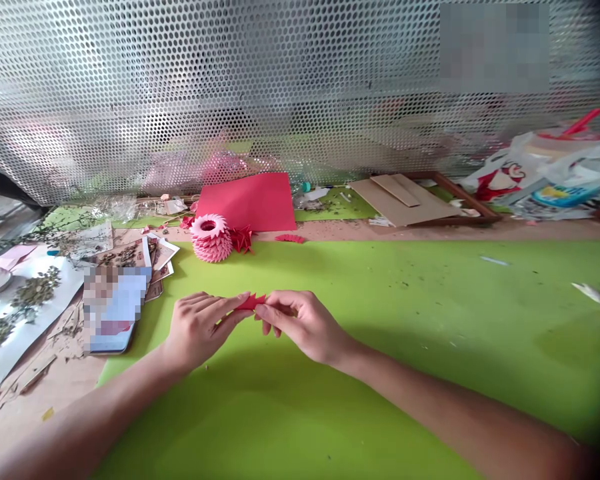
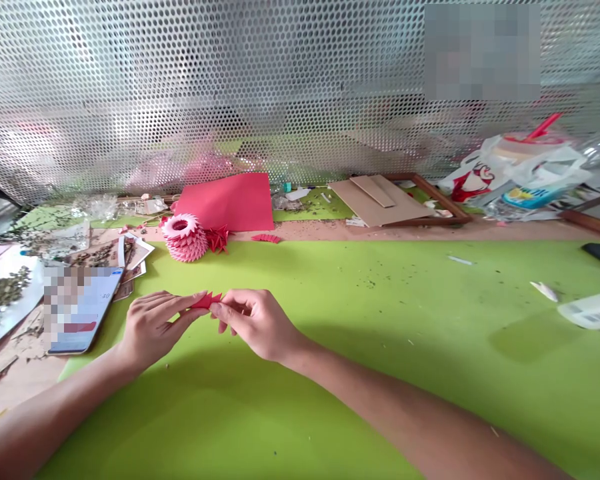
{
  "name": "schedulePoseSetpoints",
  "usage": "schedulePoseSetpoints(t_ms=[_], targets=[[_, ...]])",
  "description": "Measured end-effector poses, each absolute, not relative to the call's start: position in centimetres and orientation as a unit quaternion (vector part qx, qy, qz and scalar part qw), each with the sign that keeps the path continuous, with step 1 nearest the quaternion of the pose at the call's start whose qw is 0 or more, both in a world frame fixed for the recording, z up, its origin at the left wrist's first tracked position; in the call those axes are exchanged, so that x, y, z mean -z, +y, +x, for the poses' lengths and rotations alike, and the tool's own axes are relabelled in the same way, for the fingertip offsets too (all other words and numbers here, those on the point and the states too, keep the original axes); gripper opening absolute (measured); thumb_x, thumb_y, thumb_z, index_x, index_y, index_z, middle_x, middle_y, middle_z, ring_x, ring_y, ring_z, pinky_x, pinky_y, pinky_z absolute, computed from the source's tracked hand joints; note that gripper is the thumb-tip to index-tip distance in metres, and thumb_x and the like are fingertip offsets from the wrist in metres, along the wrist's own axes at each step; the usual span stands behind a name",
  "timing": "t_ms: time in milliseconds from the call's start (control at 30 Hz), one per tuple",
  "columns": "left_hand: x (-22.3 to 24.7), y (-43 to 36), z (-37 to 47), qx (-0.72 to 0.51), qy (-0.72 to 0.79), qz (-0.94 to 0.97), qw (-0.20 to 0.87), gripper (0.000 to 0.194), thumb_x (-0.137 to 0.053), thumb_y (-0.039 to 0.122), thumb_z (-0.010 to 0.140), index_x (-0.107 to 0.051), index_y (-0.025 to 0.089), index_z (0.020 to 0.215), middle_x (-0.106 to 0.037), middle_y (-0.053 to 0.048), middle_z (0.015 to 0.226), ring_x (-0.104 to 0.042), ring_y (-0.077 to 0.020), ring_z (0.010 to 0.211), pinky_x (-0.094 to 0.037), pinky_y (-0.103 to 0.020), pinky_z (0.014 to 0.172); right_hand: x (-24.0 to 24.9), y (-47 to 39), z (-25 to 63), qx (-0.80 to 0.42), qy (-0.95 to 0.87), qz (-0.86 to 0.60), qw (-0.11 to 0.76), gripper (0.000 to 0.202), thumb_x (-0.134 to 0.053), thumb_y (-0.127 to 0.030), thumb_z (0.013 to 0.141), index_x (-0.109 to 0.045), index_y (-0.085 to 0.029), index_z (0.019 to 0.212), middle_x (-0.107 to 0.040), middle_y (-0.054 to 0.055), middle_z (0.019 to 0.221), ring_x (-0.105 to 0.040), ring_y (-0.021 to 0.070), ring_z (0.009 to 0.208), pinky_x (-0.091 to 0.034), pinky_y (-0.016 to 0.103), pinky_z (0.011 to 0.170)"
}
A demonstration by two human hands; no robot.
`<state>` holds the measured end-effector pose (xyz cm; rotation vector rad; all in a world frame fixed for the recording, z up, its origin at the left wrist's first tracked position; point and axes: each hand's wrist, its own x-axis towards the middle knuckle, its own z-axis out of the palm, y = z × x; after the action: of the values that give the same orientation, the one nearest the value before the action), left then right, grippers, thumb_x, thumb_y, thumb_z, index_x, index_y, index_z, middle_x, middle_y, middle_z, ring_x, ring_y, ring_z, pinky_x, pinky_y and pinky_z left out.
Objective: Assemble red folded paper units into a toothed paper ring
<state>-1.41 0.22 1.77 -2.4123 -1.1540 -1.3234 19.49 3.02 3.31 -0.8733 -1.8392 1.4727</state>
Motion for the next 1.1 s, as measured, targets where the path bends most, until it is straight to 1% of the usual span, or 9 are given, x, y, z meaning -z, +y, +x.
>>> schedulePoseSetpoints(t_ms=[67, 167, 367, 533, 700, 800, 933, 1100], targets=[[-1.8, 0.3, -1.5, 0.434, -0.376, -0.815, 0.079, 0.012, -0.068, 0.023, 0.091, -0.072, 0.017, 0.101, -0.077, 0.000, 0.069, -0.068, -0.0115, 0.051, -0.048, -0.023, 0.053, -3.4, 3.1, 19.6, -0.568, -0.692, -0.328, 0.302, 0.040, -0.061, -0.049, 0.092, -0.064, -0.015, 0.071, -0.063, 0.002, 0.065, -0.056, 0.0128, 0.057, -0.043, 0.025, 0.054], [-1.8, 0.3, -1.5, 0.427, -0.353, -0.829, 0.075, 0.014, -0.069, 0.024, 0.090, -0.072, 0.015, 0.101, -0.076, 0.000, 0.068, -0.065, -0.0105, 0.048, -0.046, -0.024, 0.052, -3.5, 3.2, 19.8, -0.579, -0.694, -0.327, 0.277, 0.038, -0.061, -0.047, 0.092, -0.064, -0.015, 0.073, -0.060, 0.000, 0.063, -0.054, 0.0122, 0.056, -0.041, 0.025, 0.055], [-1.7, 0.2, -1.3, 0.422, -0.353, -0.832, 0.067, 0.014, -0.067, 0.025, 0.092, -0.072, 0.016, 0.101, -0.075, 0.002, 0.067, -0.063, -0.0092, 0.048, -0.044, -0.024, 0.052, -3.8, 4.1, 20.1, -0.593, -0.707, -0.308, 0.231, 0.035, -0.061, -0.044, 0.093, -0.064, -0.015, 0.074, -0.061, 0.001, 0.065, -0.056, 0.0133, 0.061, -0.043, 0.026, 0.059], [-1.7, 0.1, -1.3, 0.421, -0.363, -0.828, 0.074, 0.012, -0.069, 0.025, 0.091, -0.073, 0.015, 0.097, -0.074, 0.002, 0.065, -0.060, -0.0086, 0.045, -0.042, -0.024, 0.051, -3.9, 4.4, 20.3, -0.586, -0.696, -0.312, 0.274, 0.031, -0.057, -0.043, 0.095, -0.066, -0.015, 0.086, -0.062, 0.002, 0.070, -0.059, 0.0146, 0.066, -0.047, 0.026, 0.063], [-1.6, 0.2, -1.3, 0.417, -0.375, -0.825, 0.072, 0.013, -0.067, 0.026, 0.092, -0.073, 0.015, 0.094, -0.074, 0.002, 0.064, -0.061, -0.0090, 0.046, -0.042, -0.024, 0.051, -3.8, 4.1, 20.3, -0.530, -0.728, -0.341, 0.270, 0.032, -0.056, -0.041, 0.096, -0.065, -0.015, 0.079, -0.064, 0.002, 0.068, -0.057, 0.0132, 0.061, -0.045, 0.025, 0.058], [-1.5, 0.3, -1.4, 0.422, -0.378, -0.821, 0.073, 0.012, -0.068, 0.027, 0.092, -0.073, 0.016, 0.093, -0.075, 0.001, 0.065, -0.061, -0.0087, 0.045, -0.042, -0.024, 0.051, -4.0, 4.1, 20.3, -0.521, -0.731, -0.342, 0.279, 0.030, -0.054, -0.038, 0.097, -0.064, -0.015, 0.081, -0.067, 0.003, 0.073, -0.059, 0.0132, 0.063, -0.046, 0.025, 0.059], [-1.4, 0.3, -1.4, 0.423, -0.374, -0.823, 0.068, 0.012, -0.068, 0.027, 0.092, -0.073, 0.017, 0.095, -0.074, 0.002, 0.064, -0.062, -0.0088, 0.047, -0.043, -0.023, 0.052, -4.1, 4.1, 20.3, -0.536, -0.741, -0.317, 0.251, 0.030, -0.052, -0.038, 0.098, -0.066, -0.015, 0.084, -0.070, 0.005, 0.079, -0.061, 0.0139, 0.066, -0.049, 0.025, 0.062], [-1.3, 0.3, -1.3, 0.414, -0.363, -0.833, 0.061, 0.014, -0.067, 0.029, 0.092, -0.073, 0.017, 0.096, -0.075, 0.002, 0.066, -0.062, -0.0088, 0.046, -0.043, -0.024, 0.051, -4.0, 3.9, 20.4, -0.521, -0.758, -0.312, 0.237, 0.035, -0.051, -0.041, 0.098, -0.064, -0.016, 0.078, -0.068, 0.005, 0.073, -0.059, 0.0139, 0.062, -0.048, 0.025, 0.058]])
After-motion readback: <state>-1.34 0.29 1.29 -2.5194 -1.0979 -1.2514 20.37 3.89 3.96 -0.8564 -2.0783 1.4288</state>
